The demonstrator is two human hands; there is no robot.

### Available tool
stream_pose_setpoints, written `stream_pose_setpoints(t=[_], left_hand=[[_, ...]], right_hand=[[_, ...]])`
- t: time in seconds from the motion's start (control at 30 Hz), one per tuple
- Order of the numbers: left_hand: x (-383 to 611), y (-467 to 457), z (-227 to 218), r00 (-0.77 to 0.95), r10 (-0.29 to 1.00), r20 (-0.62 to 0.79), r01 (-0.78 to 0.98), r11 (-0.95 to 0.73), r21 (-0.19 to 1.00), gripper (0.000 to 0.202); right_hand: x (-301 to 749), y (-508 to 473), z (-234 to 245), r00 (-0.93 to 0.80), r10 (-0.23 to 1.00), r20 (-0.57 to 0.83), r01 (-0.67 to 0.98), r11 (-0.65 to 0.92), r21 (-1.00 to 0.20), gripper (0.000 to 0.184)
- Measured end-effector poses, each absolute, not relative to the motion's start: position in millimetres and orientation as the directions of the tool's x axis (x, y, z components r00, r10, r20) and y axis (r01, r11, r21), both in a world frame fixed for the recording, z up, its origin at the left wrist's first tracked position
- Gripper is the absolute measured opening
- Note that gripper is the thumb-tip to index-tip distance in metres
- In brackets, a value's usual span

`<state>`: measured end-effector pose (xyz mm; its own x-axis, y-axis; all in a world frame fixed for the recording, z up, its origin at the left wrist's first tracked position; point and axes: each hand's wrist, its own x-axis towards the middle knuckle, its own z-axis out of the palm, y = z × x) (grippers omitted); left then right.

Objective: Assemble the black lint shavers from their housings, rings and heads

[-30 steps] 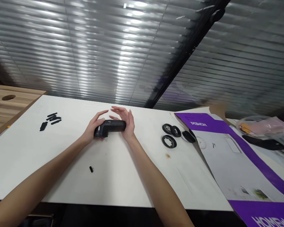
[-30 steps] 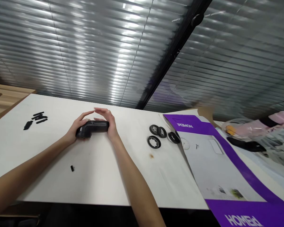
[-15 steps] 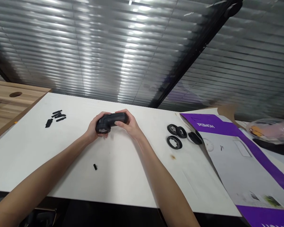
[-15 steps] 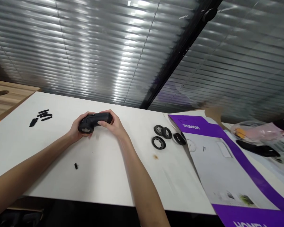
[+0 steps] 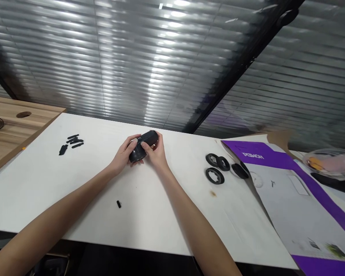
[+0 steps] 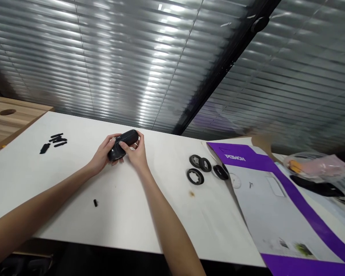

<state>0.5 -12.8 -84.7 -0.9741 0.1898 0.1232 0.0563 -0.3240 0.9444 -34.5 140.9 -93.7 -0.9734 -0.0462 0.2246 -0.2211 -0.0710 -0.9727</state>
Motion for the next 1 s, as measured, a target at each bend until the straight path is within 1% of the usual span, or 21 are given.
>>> stream_pose_setpoints(t=[0.03,0.1,0.2,0.27,0.33,0.43,0.5,0.57,0.63,0.77,0.83,0.9,0.97,1.0], left_hand=[[0.5,-12.7,-86.5,-0.968,0.219,0.120,0.046,-0.314,0.948,0.068],[0.7,-12.7,-88.8,-0.959,0.255,0.121,0.037,-0.313,0.949,0.069],[1.5,-12.3,-89.1,-0.952,0.274,0.139,0.046,-0.319,0.947,0.069],[2.0,-11.9,-88.6,-0.949,0.276,0.151,0.062,-0.307,0.950,0.068],[2.4,-11.8,-88.6,-0.946,0.274,0.175,0.094,-0.284,0.954,0.066],[2.9,-12.5,-89.6,-0.940,0.274,0.204,0.131,-0.261,0.956,0.065],[3.6,-13.4,-90.4,-0.937,0.286,0.199,0.127,-0.251,0.960,0.068],[4.9,-14.2,-91.1,-0.933,0.302,0.196,0.122,-0.249,0.961,0.072],[6.1,-14.7,-91.4,-0.926,0.322,0.197,0.113,-0.260,0.959,0.079],[6.5,-15.4,-90.8,-0.937,0.319,0.146,0.070,-0.238,0.969,0.110],[6.1,-15.8,-90.2,-0.951,0.273,0.143,0.082,-0.224,0.971,0.121],[6.2,-15.8,-89.6,-0.953,0.250,0.173,0.113,-0.237,0.965,0.130],[7.1,-15.1,-89.0,-0.941,0.275,0.195,0.122,-0.262,0.957,0.141],[7.7,-14.5,-88.6,-0.935,0.294,0.198,0.116,-0.275,0.954,0.146]], right_hand=[[-34.2,142.9,-92.8,-0.972,-0.048,0.229,-0.225,-0.068,-0.972,0.086],[-32.4,146.7,-89.9,-0.968,-0.043,0.247,-0.244,-0.062,-0.968,0.080],[-29.1,149.2,-86.4,-0.962,-0.012,0.273,-0.273,-0.046,-0.961,0.067],[-27.2,147.9,-85.9,-0.962,-0.007,0.272,-0.271,-0.061,-0.961,0.065],[-25.0,145.1,-86.3,-0.970,-0.050,0.240,-0.233,-0.116,-0.966,0.072],[-20.6,141.9,-85.2,-0.965,-0.184,0.189,-0.150,-0.207,-0.967,0.098],[-17.7,142.3,-83.4,-0.948,-0.255,0.192,-0.132,-0.234,-0.963,0.114],[-16.7,144.6,-82.5,-0.935,-0.288,0.207,-0.141,-0.234,-0.962,0.119],[-18.5,147.4,-83.5,-0.931,-0.291,0.222,-0.162,-0.215,-0.963,0.113],[-25.8,147.2,-87.5,-0.937,-0.236,0.259,-0.222,-0.172,-0.960,0.098],[-25.6,143.7,-85.8,-0.931,-0.222,0.292,-0.263,-0.150,-0.953,0.095],[-21.5,140.0,-81.0,-0.914,-0.228,0.336,-0.316,-0.121,-0.941,0.090],[-15.6,138.1,-75.2,-0.896,-0.248,0.369,-0.357,-0.097,-0.929,0.088],[-13.0,138.0,-72.7,-0.889,-0.259,0.377,-0.367,-0.087,-0.926,0.091]])
